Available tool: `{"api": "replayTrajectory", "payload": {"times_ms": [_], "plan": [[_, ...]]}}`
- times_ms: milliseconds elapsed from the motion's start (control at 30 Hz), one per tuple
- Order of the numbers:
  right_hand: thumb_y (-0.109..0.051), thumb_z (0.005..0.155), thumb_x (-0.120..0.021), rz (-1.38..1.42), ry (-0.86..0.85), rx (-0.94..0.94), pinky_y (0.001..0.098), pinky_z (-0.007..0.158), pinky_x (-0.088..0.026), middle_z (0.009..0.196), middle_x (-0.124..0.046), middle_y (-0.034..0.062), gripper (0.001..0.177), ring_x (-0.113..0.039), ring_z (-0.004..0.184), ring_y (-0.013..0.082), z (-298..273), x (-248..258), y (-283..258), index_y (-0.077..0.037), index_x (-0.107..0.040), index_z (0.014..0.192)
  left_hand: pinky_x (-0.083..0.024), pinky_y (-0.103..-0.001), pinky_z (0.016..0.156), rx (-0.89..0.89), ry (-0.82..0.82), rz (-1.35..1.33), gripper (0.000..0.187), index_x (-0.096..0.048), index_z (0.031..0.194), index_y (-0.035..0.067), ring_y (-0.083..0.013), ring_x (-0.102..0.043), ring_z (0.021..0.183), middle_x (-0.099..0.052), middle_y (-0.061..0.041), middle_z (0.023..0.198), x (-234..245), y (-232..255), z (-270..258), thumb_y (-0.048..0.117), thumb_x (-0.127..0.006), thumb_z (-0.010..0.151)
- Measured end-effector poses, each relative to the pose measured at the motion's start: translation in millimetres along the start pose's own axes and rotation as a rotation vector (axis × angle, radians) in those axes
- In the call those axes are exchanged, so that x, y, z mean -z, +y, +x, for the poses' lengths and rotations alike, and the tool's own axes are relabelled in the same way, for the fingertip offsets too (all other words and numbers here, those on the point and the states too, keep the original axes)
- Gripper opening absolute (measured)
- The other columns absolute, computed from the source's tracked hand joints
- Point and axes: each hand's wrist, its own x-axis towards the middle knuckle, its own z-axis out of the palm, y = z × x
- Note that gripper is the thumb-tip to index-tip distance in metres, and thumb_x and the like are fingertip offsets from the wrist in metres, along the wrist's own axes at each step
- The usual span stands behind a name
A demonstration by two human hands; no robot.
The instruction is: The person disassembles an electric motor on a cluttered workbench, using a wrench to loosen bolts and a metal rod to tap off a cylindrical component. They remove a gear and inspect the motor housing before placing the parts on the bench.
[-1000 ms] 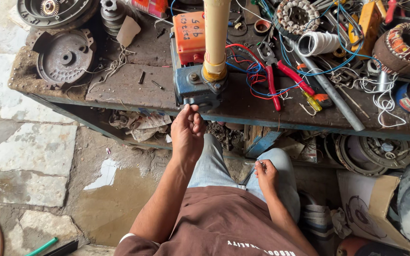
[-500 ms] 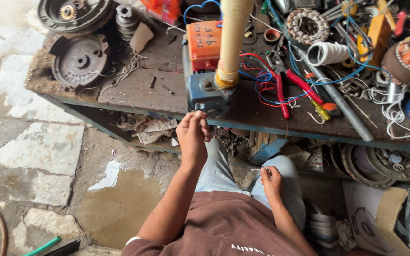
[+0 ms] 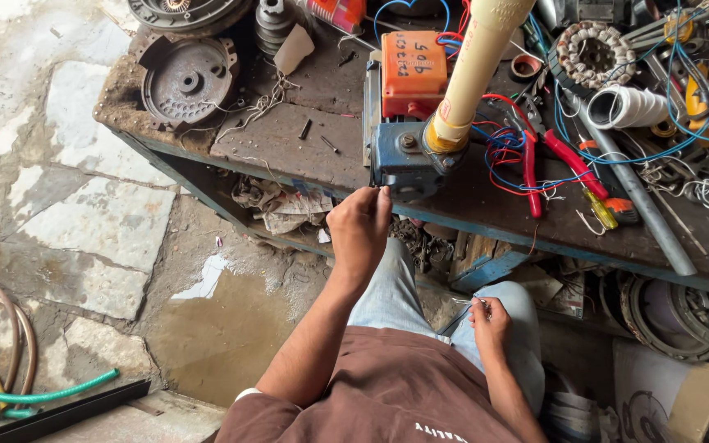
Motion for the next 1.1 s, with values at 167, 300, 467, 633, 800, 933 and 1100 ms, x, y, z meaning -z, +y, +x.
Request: {"api": "replayTrajectory", "payload": {"times_ms": [167,300,467,633,800,933,1100], "plan": [[-0.017,0.097,-0.069,0.011,0.0,0.0,0.0261,0.054,-0.051,0.076,-0.068,0.0048,0.016,-0.061,0.061,0.01,4,-1,5,-0.001,-0.067,0.097,-0.049,-0.026,0.05,0.559,-0.045,-0.933,0.023,-0.07,0.09,0.0,-0.0088,-0.058,0.052,-0.068,-0.004,0.069,-26,-15,-12,0.018,-0.063,0.102],[-0.017,0.097,-0.07,0.047,-0.006,0.018,0.026,0.053,-0.05,0.077,-0.067,0.0051,0.016,-0.061,0.061,0.0102,4,0,9,-0.001,-0.066,0.098,-0.043,-0.023,0.047,0.63,0.056,-1.173,0.023,-0.067,0.093,-0.002,-0.0091,-0.055,0.049,-0.065,-0.005,0.068,-47,-24,-20,0.018,-0.064,0.103],[-0.015,0.097,-0.068,0.053,-0.002,-0.013,0.0258,0.054,-0.051,0.079,-0.068,0.0065,0.015,-0.061,0.062,0.0108,6,1,10,-0.001,-0.067,0.098,-0.042,-0.023,0.047,0.573,0.01,-1.119,0.023,-0.067,0.089,-0.002,-0.0084,-0.054,0.051,-0.062,-0.004,0.065,-46,-33,-18,0.015,-0.065,0.103],[-0.012,0.099,-0.066,0.146,-0.065,-0.047,0.0266,0.057,-0.051,0.083,-0.071,0.0096,0.012,-0.063,0.067,0.0122,6,2,7,0.0,-0.065,0.101,-0.041,-0.023,0.049,0.514,-0.085,-1.098,0.025,-0.068,0.088,-0.002,-0.0076,-0.054,0.053,-0.061,-0.003,0.064,-32,-35,-14,0.016,-0.064,0.105],[-0.009,0.099,-0.063,0.271,-0.183,-0.176,0.0277,0.064,-0.054,0.089,-0.072,0.0116,0.009,-0.065,0.074,0.0143,7,10,-1,0.0,-0.064,0.101,-0.042,-0.023,0.049,0.589,-0.226,-1.098,0.029,-0.071,0.091,-0.002,-0.0078,-0.054,0.052,-0.066,-0.005,0.067,-25,-37,-8,0.021,-0.061,0.105],[-0.007,0.099,-0.061,0.29,-0.197,-0.211,0.0282,0.067,-0.056,0.092,-0.072,0.0123,0.007,-0.065,0.077,0.0146,13,12,-9,-0.001,-0.063,0.102,-0.047,-0.023,0.053,0.823,-0.256,-1.393,0.026,-0.071,0.097,0.003,-0.0098,-0.061,0.057,-0.068,-0.004,0.074,-27,-37,-11,0.025,-0.06,0.103],[-0.007,0.099,-0.062,0.173,-0.216,-0.151,0.0286,0.065,-0.054,0.091,-0.072,0.0132,0.007,-0.065,0.076,0.0148,10,3,-8,-0.001,-0.064,0.1,-0.047,-0.024,0.055,0.75,-0.212,-1.311,0.023,-0.071,0.099,0.0,-0.0091,-0.058,0.058,-0.063,-0.002,0.073,-30,-30,-13,0.021,-0.065,0.107]]}}
